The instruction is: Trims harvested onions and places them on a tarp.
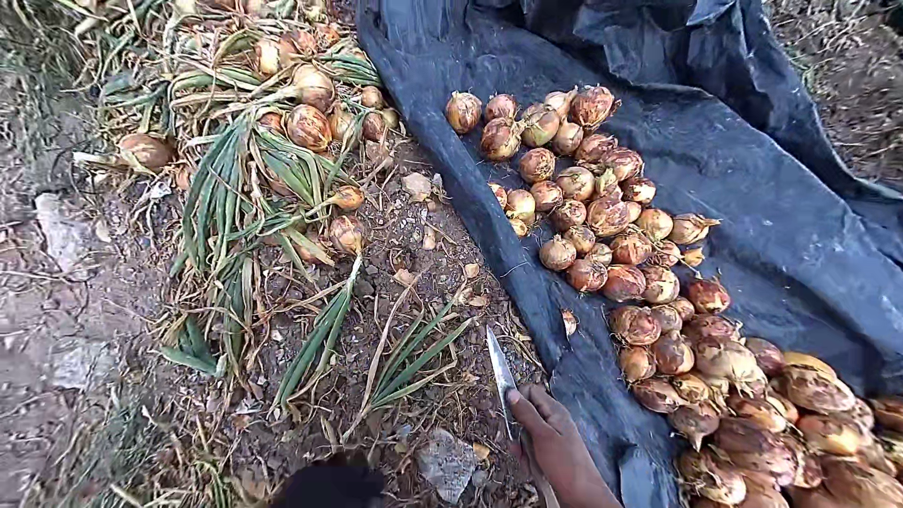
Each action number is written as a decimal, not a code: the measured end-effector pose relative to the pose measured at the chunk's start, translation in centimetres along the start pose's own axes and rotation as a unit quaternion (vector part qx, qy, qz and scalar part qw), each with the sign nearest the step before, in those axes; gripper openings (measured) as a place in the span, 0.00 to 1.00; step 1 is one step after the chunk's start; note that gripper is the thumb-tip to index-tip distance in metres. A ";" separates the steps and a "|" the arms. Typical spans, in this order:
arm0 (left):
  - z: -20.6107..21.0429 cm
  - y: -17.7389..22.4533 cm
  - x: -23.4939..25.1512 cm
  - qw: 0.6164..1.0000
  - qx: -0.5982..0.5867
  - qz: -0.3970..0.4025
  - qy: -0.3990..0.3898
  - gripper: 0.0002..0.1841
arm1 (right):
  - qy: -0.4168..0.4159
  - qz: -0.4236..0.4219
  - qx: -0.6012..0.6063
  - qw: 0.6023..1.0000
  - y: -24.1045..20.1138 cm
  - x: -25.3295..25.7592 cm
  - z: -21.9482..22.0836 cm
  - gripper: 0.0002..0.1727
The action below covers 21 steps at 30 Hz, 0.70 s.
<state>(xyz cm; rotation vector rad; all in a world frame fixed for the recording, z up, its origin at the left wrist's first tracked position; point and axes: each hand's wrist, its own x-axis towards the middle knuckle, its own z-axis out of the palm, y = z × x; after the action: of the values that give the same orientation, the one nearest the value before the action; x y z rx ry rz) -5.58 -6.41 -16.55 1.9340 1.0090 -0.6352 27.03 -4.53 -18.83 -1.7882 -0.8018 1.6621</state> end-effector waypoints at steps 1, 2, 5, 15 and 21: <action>-0.9 1.3 2.4 0.997 0.007 0.010 0.075 0.25 | 0.001 -0.003 -0.012 1.000 -0.5 0.1 0.6 0.17; -0.8 2.5 4.9 0.988 0.015 0.032 0.152 0.24 | 0.002 -0.005 -0.024 1.000 -0.9 0.1 1.0 0.19; 1.7 6.5 10.6 0.979 -0.011 0.118 0.168 0.26 | 0.012 -0.015 -0.109 0.994 -1.3 -1.0 1.1 0.22; -1.2 11.3 6.7 0.998 -0.021 0.057 0.011 0.29 | 0.038 -0.034 -0.191 0.980 0.9 -4.1 0.1 0.36; 7.3 10.5 13.8 0.971 0.101 0.066 0.205 0.27 | 0.049 -0.077 -0.084 0.992 -0.8 -7.6 -0.9 0.25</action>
<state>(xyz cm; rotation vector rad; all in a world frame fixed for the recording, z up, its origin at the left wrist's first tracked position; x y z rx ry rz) 10.36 -10.36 -25.68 2.3529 1.0820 -0.2722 27.46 -9.74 -13.12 -1.8535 -1.0340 1.4325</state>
